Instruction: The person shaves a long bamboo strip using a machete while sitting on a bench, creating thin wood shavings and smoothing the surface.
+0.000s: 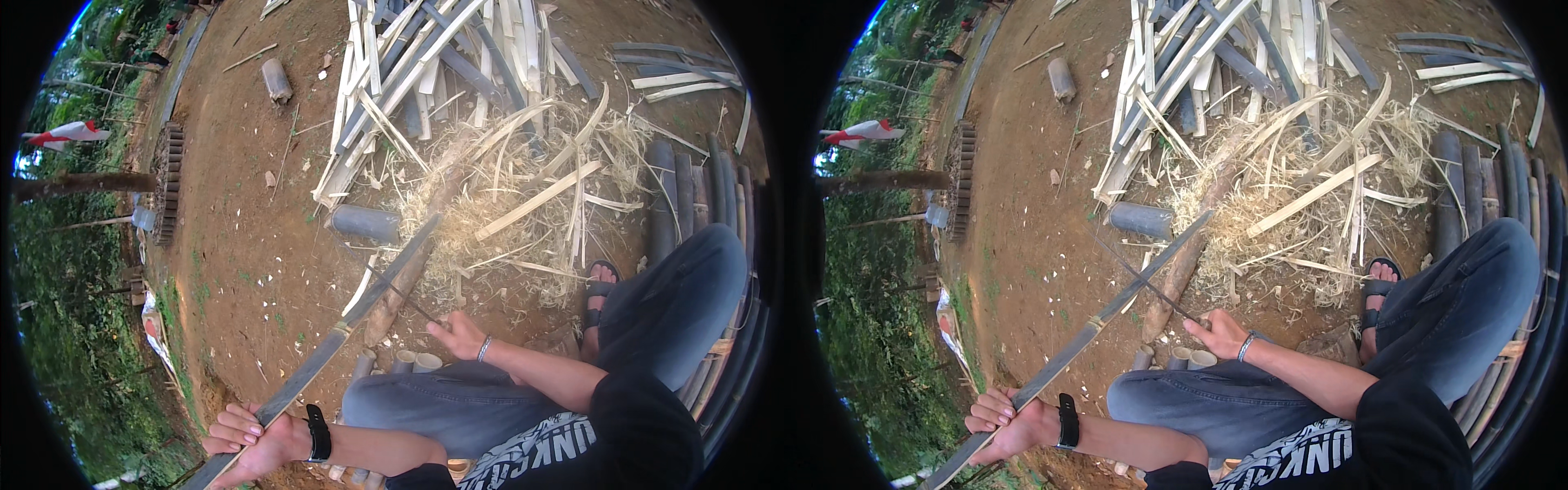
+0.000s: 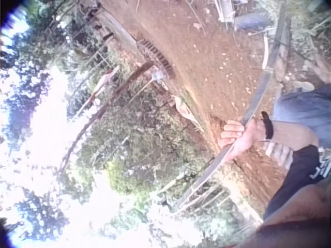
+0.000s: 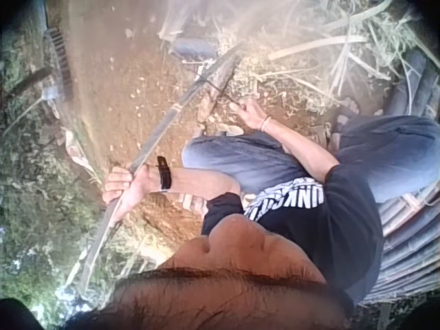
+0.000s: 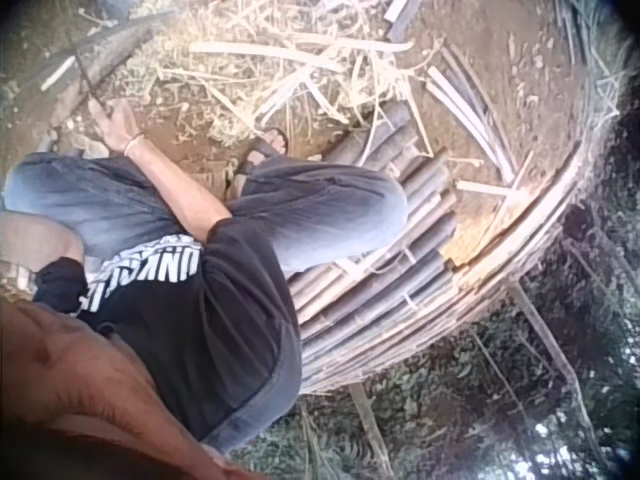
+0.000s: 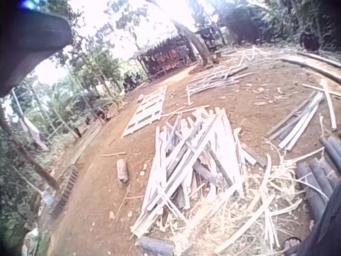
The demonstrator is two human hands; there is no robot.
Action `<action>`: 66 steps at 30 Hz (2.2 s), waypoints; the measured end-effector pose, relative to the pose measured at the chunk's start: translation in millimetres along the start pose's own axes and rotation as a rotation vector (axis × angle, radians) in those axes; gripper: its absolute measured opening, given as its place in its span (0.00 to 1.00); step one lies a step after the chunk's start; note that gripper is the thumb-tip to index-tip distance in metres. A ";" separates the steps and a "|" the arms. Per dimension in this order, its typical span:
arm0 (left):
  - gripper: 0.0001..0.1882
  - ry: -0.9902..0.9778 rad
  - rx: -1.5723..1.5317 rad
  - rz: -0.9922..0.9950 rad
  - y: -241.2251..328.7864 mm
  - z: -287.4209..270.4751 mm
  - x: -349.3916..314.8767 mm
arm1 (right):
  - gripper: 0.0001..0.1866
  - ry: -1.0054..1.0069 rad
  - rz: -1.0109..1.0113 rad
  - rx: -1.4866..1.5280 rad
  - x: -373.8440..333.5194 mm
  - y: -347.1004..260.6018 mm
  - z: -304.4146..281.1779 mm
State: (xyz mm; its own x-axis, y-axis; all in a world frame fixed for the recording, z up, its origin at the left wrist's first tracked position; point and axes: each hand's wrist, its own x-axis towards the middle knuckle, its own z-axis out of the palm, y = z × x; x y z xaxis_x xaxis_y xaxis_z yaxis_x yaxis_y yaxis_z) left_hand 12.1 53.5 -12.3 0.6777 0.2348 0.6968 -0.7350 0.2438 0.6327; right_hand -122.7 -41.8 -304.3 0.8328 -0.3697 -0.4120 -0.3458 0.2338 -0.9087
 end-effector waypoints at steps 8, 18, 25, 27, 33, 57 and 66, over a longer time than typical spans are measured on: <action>0.35 0.171 0.107 -0.018 -14.4 -32.3 17.8 | 0.37 -0.011 0.060 0.137 12.6 -7.1 24.0; 0.33 0.230 0.098 -0.006 -21.0 -36.1 18.7 | 0.36 -0.104 0.145 -0.065 4.8 -18.9 1.1; 0.33 0.199 0.120 0.016 -15.0 -33.3 19.2 | 0.39 -0.214 -0.012 -0.122 0.3 -26.5 -3.9; 0.33 0.191 0.116 0.024 -12.5 -26.2 18.0 | 0.39 -0.064 0.120 -0.085 18.2 9.5 -23.1; 0.33 0.229 0.111 0.029 -17.7 -23.3 17.8 | 0.39 -0.139 0.017 0.209 2.2 -31.7 22.8; 0.35 0.115 0.129 0.009 -14.3 -27.6 19.7 | 0.38 0.155 0.297 0.112 51.4 62.8 -22.0; 0.36 0.128 0.135 0.014 -9.4 -27.9 27.5 | 0.39 0.033 0.179 0.159 61.0 62.3 -14.3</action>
State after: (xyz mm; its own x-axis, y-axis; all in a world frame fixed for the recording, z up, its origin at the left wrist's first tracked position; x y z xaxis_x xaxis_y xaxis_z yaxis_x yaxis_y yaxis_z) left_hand 38.3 83.9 -8.6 0.6584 0.3574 0.6624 -0.7346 0.1132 0.6690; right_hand -99.6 -62.6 -387.0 0.7488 -0.3378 -0.5703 -0.4123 0.4363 -0.7998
